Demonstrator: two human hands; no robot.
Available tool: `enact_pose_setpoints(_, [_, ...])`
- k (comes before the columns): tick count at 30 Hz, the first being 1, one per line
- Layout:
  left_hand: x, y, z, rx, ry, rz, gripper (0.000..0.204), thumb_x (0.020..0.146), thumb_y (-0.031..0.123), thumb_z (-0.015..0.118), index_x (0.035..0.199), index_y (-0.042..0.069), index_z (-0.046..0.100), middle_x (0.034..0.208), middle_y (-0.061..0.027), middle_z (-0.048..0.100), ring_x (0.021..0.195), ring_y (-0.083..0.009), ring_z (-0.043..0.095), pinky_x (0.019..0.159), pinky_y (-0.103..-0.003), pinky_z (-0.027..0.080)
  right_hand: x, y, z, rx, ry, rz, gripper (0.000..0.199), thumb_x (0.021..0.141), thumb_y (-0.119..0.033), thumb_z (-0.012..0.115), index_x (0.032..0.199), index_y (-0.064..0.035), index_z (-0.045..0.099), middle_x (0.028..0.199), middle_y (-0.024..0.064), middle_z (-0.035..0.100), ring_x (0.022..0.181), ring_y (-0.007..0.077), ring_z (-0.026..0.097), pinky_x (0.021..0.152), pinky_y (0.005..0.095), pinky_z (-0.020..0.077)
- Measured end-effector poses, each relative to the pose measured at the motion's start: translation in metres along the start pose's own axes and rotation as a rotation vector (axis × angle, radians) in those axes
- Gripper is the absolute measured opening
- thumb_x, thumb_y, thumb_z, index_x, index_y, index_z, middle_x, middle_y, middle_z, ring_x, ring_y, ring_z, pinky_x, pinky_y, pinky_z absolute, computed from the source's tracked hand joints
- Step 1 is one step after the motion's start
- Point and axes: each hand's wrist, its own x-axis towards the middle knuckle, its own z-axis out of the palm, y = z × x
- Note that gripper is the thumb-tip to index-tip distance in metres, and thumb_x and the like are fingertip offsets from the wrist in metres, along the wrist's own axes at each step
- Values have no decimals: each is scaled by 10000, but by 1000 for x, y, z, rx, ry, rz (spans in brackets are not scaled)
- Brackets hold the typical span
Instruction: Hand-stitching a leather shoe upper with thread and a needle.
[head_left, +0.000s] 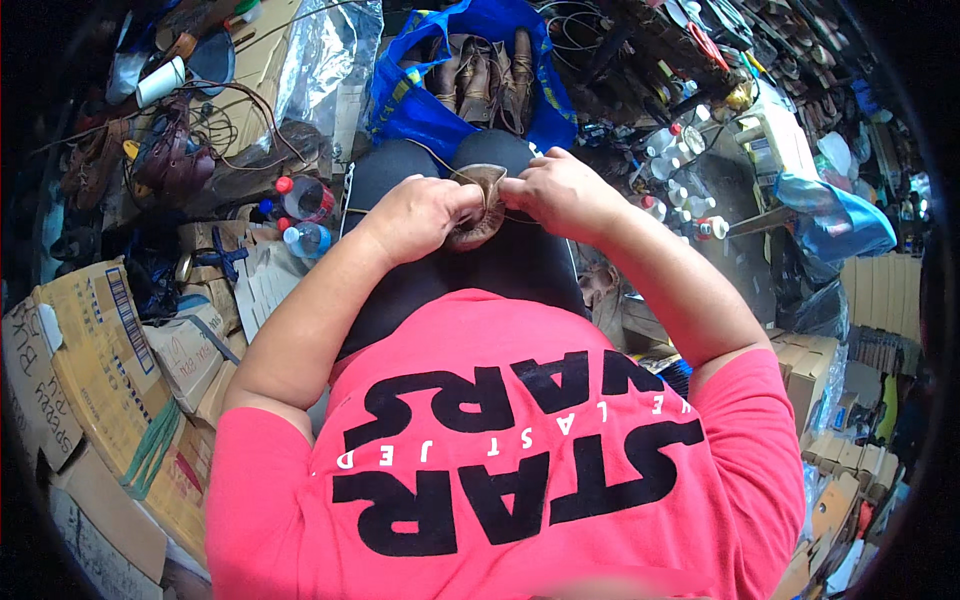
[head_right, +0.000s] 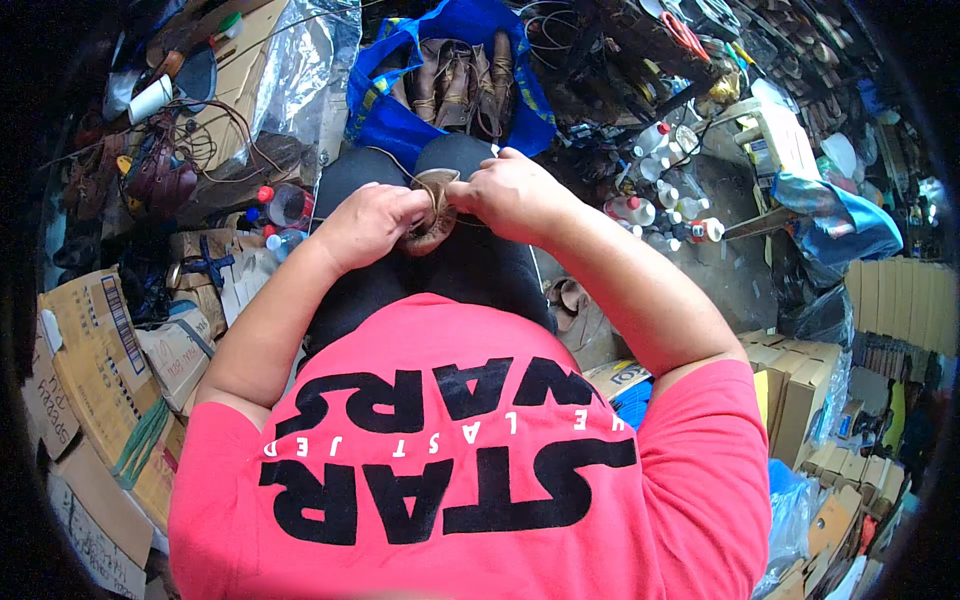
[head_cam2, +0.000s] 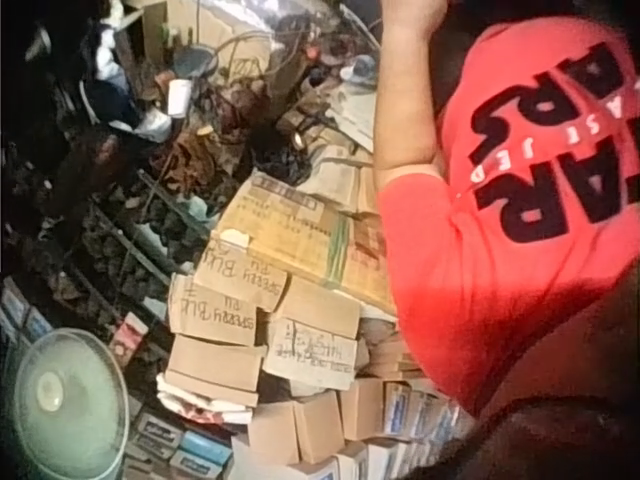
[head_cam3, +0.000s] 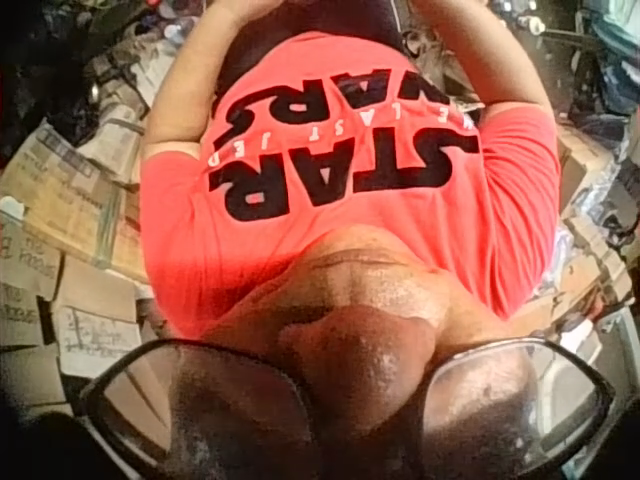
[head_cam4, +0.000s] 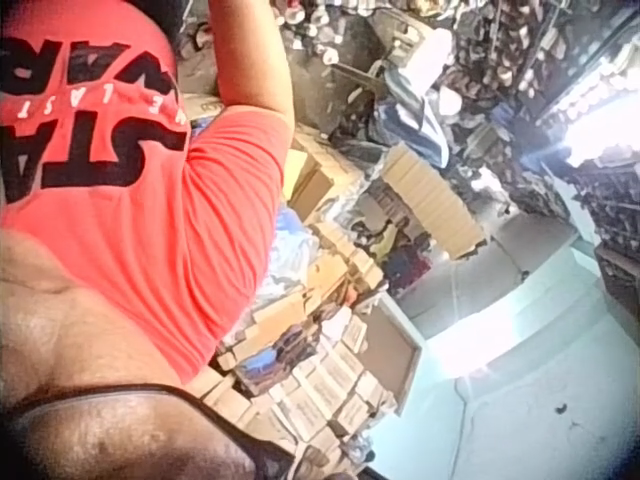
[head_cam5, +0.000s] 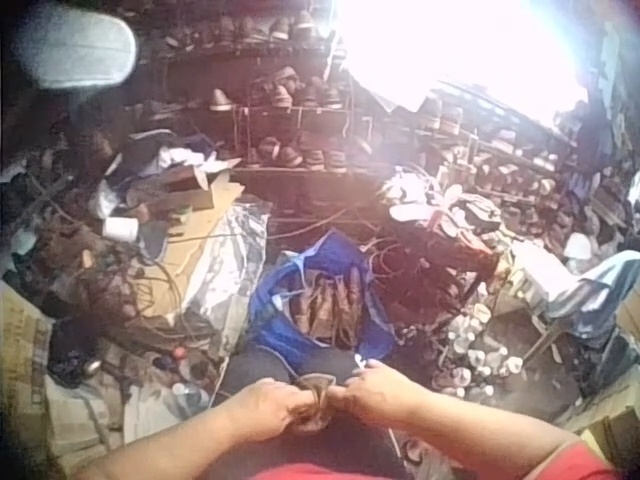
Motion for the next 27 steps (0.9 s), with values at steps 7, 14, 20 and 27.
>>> enact_pose_setpoints(7, [-88,-28,-58,-78,321,-417,46,827,23,586,801,52,611,724,-23,600,648,-118,552,615,-281,439,-73,60,5,644,61,672,100,819,-198,671,855,-104,674,788,75,662,760,145,632,695,324,479])
enact_pose_setpoints(14, [0,70,-55,-1079,231,69,84,908,101,591,875,26,609,904,-44,644,822,-112,597,775,-248,482,19,-7,-30,1934,634,121,238,938,-281,561,924,-45,578,868,80,637,746,162,606,726,284,484])
enact_pose_setpoints(20, [-61,22,-66,215,-3,-161,117,792,122,665,877,43,673,833,-106,652,785,-230,632,720,-318,488,-41,-2,-13,598,-8,280,245,891,-225,593,1097,-92,600,846,105,647,684,192,585,648,339,477])
enact_pose_setpoints(27, [-233,-90,-275,932,517,-1235,248,845,266,628,979,69,695,979,-154,669,908,-311,644,788,-384,498,-370,199,25,-198,-211,1426,429,851,-252,594,1264,-148,547,1101,130,657,1048,288,616,906,391,459])
